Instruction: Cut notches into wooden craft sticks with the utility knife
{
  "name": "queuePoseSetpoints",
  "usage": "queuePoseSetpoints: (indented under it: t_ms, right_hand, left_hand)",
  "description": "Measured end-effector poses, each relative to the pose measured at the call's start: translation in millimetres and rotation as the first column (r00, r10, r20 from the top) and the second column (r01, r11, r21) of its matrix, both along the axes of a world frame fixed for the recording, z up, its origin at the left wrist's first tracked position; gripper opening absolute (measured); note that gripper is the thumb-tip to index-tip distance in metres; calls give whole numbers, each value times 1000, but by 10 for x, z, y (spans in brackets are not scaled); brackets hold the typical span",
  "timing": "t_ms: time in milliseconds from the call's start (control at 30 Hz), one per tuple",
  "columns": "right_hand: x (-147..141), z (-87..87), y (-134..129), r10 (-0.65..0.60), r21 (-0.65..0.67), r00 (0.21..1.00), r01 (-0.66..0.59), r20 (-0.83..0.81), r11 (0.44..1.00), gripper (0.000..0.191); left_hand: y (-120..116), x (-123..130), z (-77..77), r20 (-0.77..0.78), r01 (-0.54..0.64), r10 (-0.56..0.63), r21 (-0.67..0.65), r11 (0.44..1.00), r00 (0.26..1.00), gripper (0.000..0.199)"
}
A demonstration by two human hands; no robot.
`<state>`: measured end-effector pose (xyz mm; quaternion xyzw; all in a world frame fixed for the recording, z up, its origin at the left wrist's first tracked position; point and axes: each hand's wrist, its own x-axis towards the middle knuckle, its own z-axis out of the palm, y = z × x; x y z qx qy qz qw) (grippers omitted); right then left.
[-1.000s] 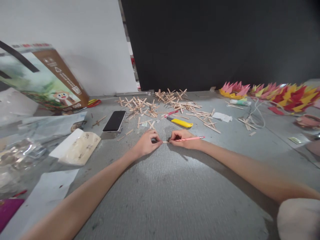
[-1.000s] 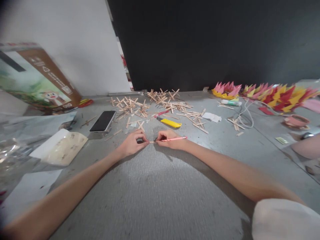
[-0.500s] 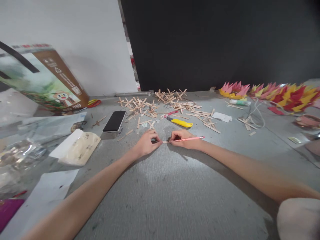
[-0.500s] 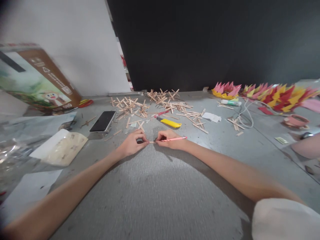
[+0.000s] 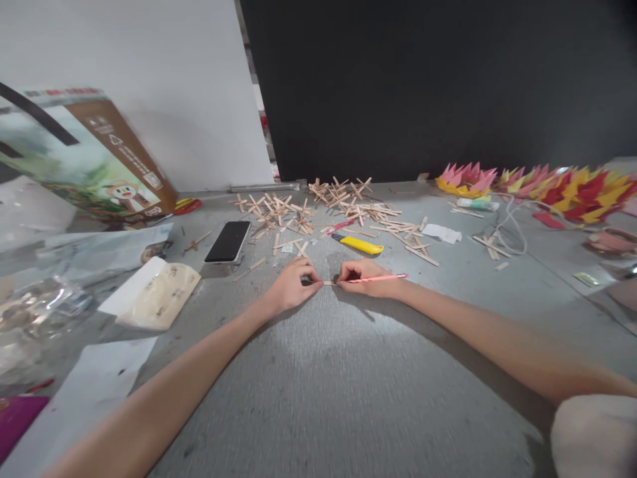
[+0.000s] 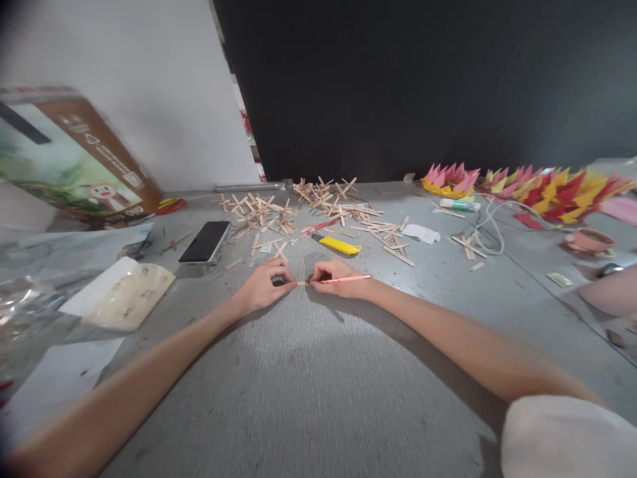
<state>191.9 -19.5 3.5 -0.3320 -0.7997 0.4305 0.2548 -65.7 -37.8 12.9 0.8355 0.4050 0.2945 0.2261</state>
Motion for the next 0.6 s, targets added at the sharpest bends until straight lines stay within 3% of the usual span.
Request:
queuePoseSetpoints:
  t_ms: [433, 600]
  right_hand:
    - [-16, 84, -31, -9, -37, 1000, 9, 2, 999, 21]
    - [23, 126, -49, -114, -63, 992, 110, -57, 992, 25]
  left_hand:
    - [-3, 1, -7, -4, -6, 5, -18, 1000, 1000, 16]
    - [11, 1, -22, 4, -7, 7, -10, 1000, 1000, 17]
